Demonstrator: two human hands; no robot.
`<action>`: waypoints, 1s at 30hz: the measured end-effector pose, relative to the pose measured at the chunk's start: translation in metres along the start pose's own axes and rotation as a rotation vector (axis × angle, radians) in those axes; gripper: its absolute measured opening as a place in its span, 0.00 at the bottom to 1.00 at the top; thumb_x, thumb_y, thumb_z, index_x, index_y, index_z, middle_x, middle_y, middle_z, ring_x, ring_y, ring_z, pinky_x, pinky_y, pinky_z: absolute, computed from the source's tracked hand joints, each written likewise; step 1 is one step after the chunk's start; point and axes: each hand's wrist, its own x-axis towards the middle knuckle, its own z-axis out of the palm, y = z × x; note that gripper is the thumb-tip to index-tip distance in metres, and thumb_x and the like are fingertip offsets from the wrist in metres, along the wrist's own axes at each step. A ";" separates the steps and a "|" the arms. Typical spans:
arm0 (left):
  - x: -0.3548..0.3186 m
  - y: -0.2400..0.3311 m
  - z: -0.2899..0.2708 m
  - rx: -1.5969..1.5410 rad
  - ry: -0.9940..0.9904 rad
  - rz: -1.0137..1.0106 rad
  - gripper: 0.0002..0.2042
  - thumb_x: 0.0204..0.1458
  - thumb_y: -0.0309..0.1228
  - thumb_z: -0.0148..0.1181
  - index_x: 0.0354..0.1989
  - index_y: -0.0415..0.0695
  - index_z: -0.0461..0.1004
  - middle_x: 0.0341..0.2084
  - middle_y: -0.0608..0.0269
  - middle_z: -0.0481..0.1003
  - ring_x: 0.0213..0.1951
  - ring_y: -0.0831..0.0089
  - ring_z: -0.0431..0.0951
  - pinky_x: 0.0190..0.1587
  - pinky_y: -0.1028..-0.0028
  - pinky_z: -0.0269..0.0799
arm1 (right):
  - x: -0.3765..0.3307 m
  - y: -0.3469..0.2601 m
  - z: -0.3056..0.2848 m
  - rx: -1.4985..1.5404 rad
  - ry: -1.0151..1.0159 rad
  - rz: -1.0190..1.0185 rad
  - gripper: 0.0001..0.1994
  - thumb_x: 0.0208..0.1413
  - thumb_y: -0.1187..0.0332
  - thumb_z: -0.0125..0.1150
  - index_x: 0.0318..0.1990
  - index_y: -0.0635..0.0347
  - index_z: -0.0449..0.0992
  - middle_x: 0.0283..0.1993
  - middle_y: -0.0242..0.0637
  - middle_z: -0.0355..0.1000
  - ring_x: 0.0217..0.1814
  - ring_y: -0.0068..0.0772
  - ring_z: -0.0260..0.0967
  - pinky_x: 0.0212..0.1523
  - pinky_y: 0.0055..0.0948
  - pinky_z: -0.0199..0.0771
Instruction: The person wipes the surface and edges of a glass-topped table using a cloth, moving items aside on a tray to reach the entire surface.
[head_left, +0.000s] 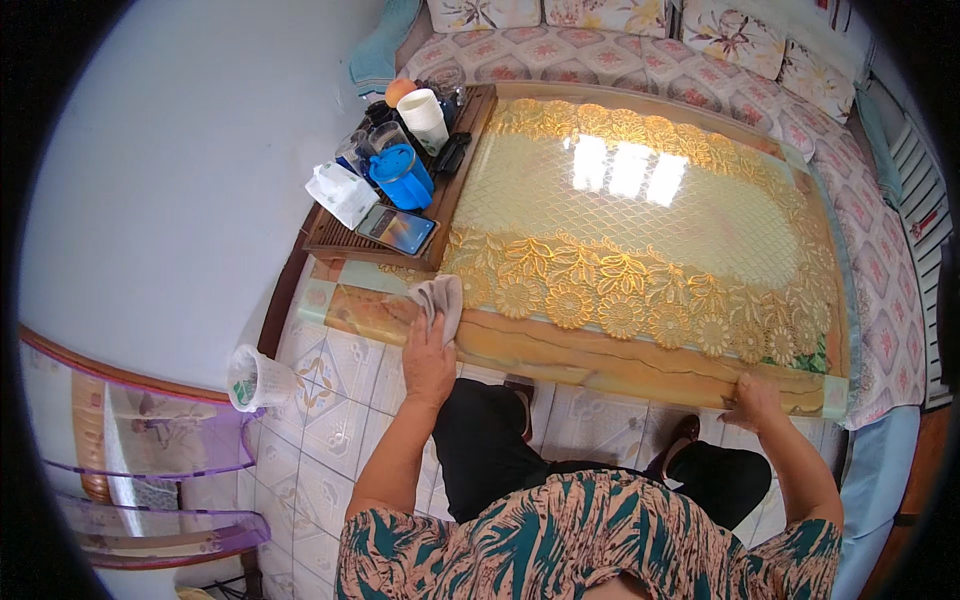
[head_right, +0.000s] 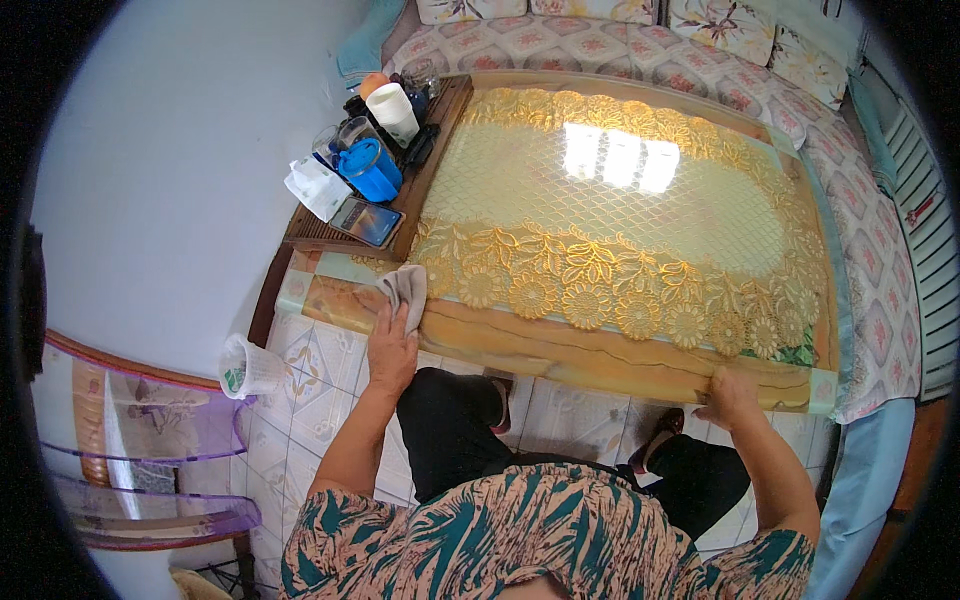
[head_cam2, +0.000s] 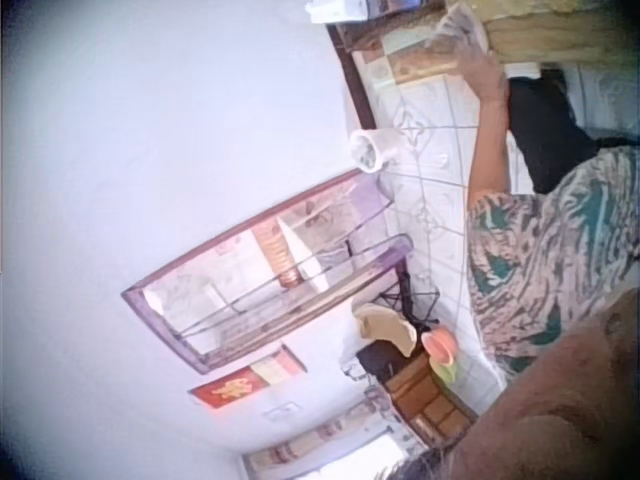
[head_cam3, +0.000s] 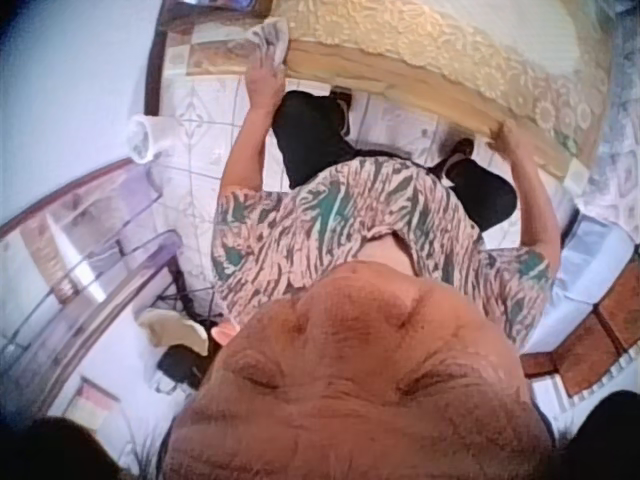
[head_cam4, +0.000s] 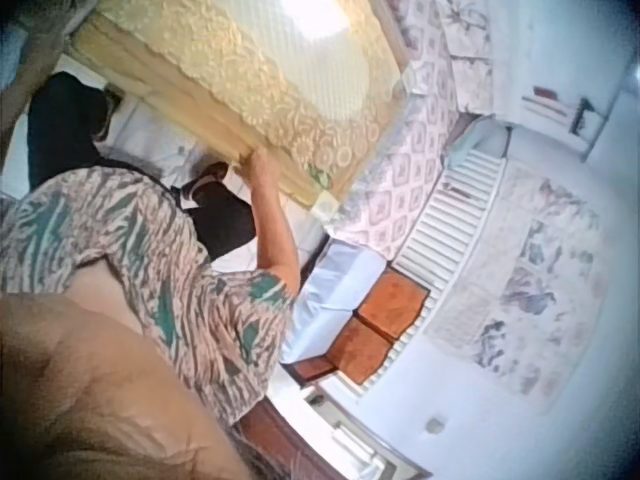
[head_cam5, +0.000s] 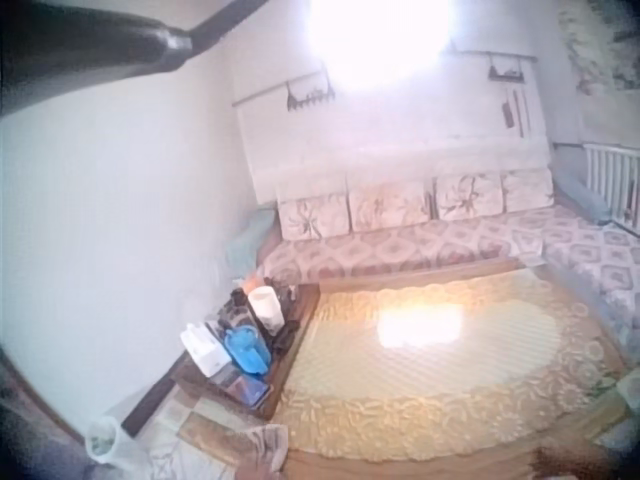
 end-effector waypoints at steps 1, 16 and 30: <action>0.001 0.001 0.003 0.016 0.015 0.002 0.26 0.47 0.30 0.55 0.58 0.41 0.65 0.59 0.41 0.59 0.58 0.43 0.60 0.60 0.56 0.56 | 0.000 0.003 -0.003 0.047 -0.007 -0.034 0.33 0.29 0.46 0.74 0.38 0.62 0.71 0.39 0.50 0.73 0.43 0.50 0.71 0.43 0.42 0.71; 0.095 0.048 0.067 0.118 0.076 -0.032 0.27 0.49 0.37 0.55 0.59 0.41 0.64 0.59 0.41 0.59 0.60 0.46 0.58 0.63 0.55 0.52 | 0.035 0.040 0.039 0.259 0.696 0.086 0.28 0.55 0.59 0.53 0.63 0.57 0.57 0.69 0.42 0.49 0.72 0.46 0.41 0.67 0.46 0.39; 0.269 0.025 0.151 0.349 0.037 -0.223 0.27 0.52 0.42 0.51 0.61 0.49 0.62 0.61 0.47 0.58 0.61 0.53 0.59 0.62 0.58 0.55 | 0.035 0.041 0.022 0.302 0.669 0.058 0.31 0.48 0.61 0.58 0.61 0.60 0.58 0.69 0.45 0.50 0.71 0.47 0.43 0.65 0.47 0.41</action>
